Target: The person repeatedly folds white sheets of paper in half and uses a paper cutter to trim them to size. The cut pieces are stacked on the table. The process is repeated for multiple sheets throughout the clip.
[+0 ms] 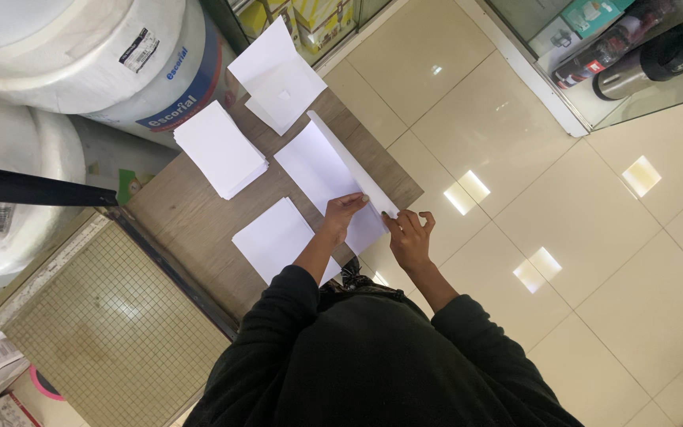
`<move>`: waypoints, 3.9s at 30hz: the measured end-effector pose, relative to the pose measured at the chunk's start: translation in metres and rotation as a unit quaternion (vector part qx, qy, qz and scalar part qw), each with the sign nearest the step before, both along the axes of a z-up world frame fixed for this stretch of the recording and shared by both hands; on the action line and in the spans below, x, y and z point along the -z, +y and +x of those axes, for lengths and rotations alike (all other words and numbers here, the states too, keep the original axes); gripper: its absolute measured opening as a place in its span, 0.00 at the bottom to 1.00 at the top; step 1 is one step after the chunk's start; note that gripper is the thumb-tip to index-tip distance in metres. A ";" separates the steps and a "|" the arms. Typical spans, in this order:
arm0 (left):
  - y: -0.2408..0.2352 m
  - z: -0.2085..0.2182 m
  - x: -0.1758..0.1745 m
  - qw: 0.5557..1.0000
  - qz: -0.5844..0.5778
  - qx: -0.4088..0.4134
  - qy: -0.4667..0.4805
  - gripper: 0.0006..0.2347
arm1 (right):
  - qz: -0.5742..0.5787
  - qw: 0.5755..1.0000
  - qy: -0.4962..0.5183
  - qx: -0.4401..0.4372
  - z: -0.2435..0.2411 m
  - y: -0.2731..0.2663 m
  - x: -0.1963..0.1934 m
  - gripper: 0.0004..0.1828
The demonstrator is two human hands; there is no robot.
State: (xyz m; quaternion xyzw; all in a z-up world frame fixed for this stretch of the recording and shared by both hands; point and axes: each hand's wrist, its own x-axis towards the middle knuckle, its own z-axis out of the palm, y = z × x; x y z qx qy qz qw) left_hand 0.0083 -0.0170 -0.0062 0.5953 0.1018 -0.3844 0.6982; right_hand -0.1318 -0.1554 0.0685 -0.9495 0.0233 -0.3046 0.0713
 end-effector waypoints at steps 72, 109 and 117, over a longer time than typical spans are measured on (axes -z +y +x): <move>0.491 -0.083 -0.200 0.887 0.157 -0.289 -0.326 0.10 | 0.696 0.615 0.130 -0.348 0.124 0.213 -0.126 0.36; 0.750 -0.109 -0.138 0.849 0.303 -0.386 -0.196 0.22 | 0.495 0.814 0.282 -0.117 0.110 0.560 -0.044 0.28; 0.724 -0.099 -0.157 0.845 0.440 -0.299 -0.049 0.24 | 0.487 0.819 0.301 0.032 0.120 0.502 0.007 0.28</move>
